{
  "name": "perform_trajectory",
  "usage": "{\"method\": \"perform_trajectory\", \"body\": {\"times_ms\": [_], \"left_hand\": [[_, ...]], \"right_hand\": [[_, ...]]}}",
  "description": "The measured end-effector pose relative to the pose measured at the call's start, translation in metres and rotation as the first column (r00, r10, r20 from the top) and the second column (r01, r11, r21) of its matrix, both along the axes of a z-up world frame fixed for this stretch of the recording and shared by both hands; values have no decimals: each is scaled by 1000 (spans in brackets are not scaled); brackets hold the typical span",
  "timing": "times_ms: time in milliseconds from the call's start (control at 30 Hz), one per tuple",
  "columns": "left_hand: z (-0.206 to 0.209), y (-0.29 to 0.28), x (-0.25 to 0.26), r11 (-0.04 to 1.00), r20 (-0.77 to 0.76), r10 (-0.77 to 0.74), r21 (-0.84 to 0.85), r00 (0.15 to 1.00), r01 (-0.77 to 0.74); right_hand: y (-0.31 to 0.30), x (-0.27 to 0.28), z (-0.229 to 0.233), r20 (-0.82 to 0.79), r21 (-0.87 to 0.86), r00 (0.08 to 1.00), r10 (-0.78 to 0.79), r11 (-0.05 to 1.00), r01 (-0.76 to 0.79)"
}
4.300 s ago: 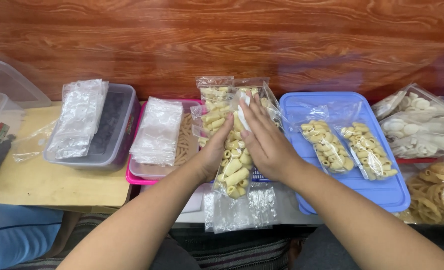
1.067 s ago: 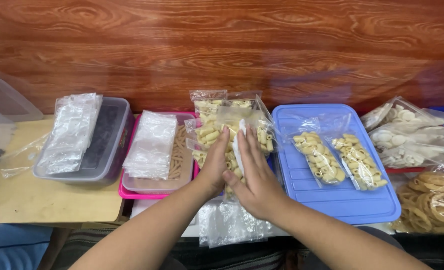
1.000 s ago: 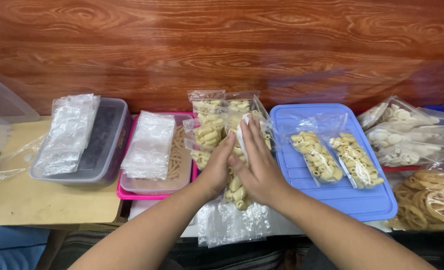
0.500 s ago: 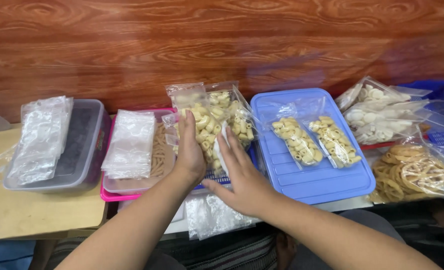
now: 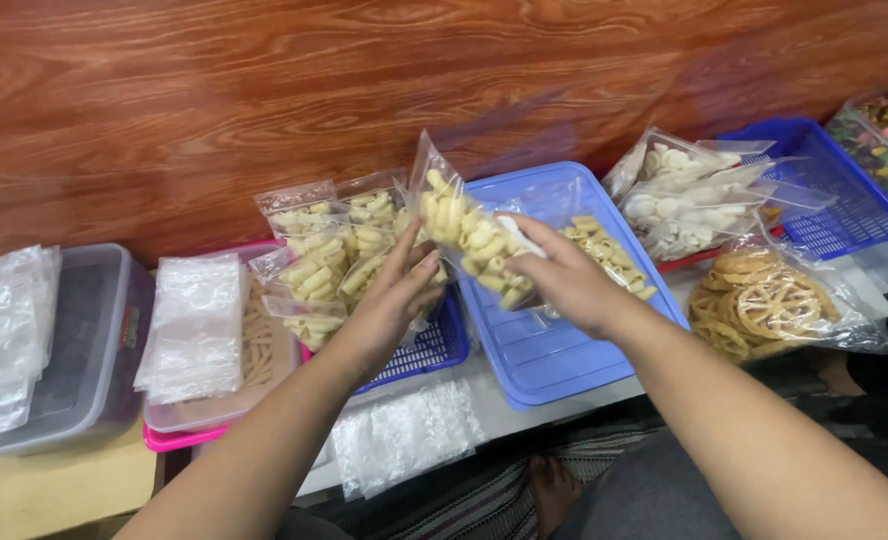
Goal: The person wipes individual clear plastic packets containing pasta by hand using a white cloth, handling them one at a time and placing them on a blue tray.
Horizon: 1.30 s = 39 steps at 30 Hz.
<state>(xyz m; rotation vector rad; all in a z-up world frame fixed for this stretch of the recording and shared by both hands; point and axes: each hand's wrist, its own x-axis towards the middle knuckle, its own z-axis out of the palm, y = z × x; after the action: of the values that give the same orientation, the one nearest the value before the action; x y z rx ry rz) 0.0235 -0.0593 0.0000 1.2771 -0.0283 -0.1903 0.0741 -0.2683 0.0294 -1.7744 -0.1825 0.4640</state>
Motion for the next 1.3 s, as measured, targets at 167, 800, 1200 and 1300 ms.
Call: {"method": "perform_trajectory", "body": {"times_ms": [167,800,1200,1300], "left_hand": [[-25,-4,8,978,-29,-6,210,1000,12],[-23,17,15,640,255,-172,763,951,-89],[-32,59,25,485,420,-189,826,888,-287],[-35,79,24,312,394,-193,893,899,-324]], "right_hand": [[-56,42,-18,59,-10,981,-183,983,184],[-45,53,-37,304,-679,947,107,721,137],[-45,72,-60,660,-407,750,38,858,314],[-23,61,-51,610,-349,791,42,910,221]]}}
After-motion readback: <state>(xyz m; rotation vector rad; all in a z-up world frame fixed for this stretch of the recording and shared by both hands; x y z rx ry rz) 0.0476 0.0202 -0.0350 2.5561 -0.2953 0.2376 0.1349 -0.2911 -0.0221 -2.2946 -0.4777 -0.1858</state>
